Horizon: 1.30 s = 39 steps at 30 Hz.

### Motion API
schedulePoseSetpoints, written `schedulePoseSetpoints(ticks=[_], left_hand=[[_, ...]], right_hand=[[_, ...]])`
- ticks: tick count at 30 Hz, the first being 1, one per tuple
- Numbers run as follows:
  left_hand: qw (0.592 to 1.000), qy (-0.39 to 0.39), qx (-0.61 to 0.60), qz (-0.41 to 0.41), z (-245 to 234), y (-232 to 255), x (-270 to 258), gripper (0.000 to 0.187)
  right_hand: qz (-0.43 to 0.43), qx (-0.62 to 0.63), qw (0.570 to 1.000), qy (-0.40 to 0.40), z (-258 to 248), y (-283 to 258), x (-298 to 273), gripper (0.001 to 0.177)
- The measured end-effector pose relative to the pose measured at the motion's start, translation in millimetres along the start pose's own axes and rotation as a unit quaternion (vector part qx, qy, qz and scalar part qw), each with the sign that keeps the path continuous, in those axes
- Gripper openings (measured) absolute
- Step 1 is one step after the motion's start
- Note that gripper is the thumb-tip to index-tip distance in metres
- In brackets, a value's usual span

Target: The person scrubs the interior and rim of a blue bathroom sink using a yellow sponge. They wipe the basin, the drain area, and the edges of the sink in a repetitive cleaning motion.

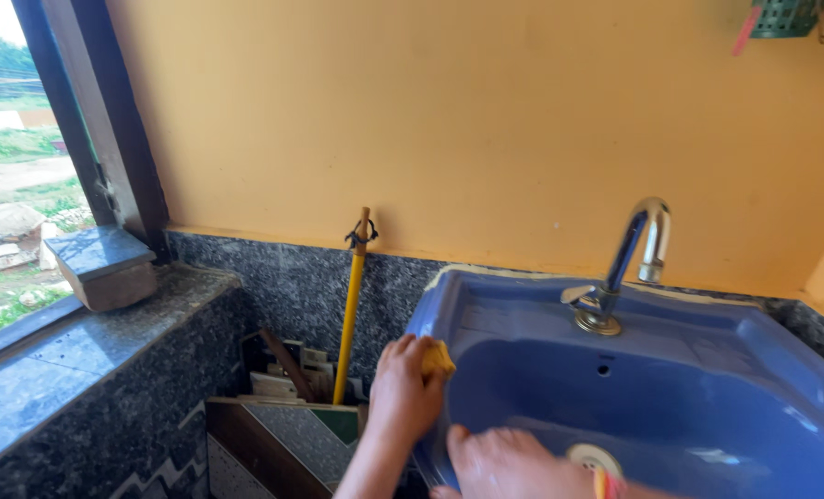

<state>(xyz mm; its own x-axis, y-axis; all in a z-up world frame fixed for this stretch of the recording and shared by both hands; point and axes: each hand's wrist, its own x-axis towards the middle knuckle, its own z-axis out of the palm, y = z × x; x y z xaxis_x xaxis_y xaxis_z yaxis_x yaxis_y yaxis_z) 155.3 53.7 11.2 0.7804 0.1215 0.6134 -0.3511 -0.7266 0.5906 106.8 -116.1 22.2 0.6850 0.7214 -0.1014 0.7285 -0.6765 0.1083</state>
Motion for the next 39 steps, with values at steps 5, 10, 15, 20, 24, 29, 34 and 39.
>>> schedulePoseSetpoints(ticks=[5, 10, 15, 20, 24, 29, 34, 39], left_hand=[[0.979, -0.163, 0.122, -0.014, -13, 2, 42, 0.043], [0.922, -0.299, 0.244, 0.013, -31, 13, 79, 0.046], [0.919, -0.262, 0.294, 0.003, -39, 20, 142, 0.050], [0.995, -0.044, 0.059, -0.070, -16, 17, 121, 0.063], [0.994, -0.055, 0.060, -0.078, -9, 29, 58, 0.055], [0.995, 0.010, 0.077, 0.055, -5, 45, 20, 0.047], [0.978, 0.004, 0.184, 0.094, 7, 46, 30, 0.042], [0.964, -0.087, 0.251, 0.019, 18, 52, 22, 0.054]], right_hand=[[0.094, -0.038, 0.977, -0.190, -153, 26, -13, 0.064], [0.216, -0.062, 0.970, 0.090, -320, 120, -44, 0.059], [0.299, 0.276, 0.866, 0.290, -355, 160, -65, 0.047], [0.026, 0.524, 0.812, 0.255, -253, 162, -6, 0.021], [0.147, 0.139, 0.941, 0.272, -88, 56, 2, 0.023], [0.120, 0.163, 0.936, 0.289, -50, 22, -18, 0.038], [0.105, 0.214, 0.928, 0.287, -25, 48, -12, 0.043], [0.171, 0.274, 0.940, 0.112, -15, 72, -15, 0.054]])
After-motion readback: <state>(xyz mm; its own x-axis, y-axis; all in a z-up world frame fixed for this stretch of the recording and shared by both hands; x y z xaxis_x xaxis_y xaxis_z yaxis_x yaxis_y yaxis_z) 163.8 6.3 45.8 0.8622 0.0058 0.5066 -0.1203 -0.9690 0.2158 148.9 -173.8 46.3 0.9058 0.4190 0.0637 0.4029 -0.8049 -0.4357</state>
